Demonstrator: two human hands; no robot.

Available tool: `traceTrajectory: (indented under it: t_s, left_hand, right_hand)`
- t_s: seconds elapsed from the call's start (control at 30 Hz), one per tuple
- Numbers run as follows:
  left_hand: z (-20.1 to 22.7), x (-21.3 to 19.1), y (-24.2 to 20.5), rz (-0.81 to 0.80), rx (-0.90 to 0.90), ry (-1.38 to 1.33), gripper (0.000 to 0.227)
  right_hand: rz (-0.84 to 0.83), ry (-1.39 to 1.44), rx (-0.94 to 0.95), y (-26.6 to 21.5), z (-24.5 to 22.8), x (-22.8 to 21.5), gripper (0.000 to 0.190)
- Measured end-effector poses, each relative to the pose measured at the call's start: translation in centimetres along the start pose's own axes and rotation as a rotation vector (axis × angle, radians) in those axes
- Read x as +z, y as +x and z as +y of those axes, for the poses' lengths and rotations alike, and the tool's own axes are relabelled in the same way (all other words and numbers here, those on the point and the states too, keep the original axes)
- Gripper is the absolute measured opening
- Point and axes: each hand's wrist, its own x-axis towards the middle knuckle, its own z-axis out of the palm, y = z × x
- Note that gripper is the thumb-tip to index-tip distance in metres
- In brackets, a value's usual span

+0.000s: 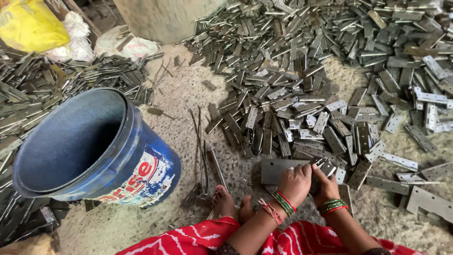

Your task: The person sits on the floor and assembles small metal parts by inserting pins into rectangular plates. They pick up parts from a pile, align them, and insert the pins by hand, then place the assembled units into a blue bucket.

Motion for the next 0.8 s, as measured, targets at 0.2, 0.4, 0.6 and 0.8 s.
traceTrajectory:
  t_s: [0.2,0.4,0.6,0.8]
  left_hand:
    - [-3.2,3.3,-0.7,-0.09,-0.29,-0.387,0.021]
    - [-6.0,4.6,-0.3,-0.107,-0.544,-0.739,0.024]
    - [-3.3,-1.7,1.0,0.132,-0.331,-0.574,0.03]
    - [-3.5,-3.0,2.2,-0.003,-0.182,-0.526,0.018]
  right_hand:
    - [0.045,-0.003,0.039,-0.2,-0.2,0.5,0.049]
    - [-0.088,0.022,0.035,-1.3,-1.5,1.5,0.044]
    - [-0.335,0.169,0.074,-5.3,-4.4,3.9,0.068]
    - [-0.129,0.218,0.127,-5.5,-5.5,4.4,0.059]
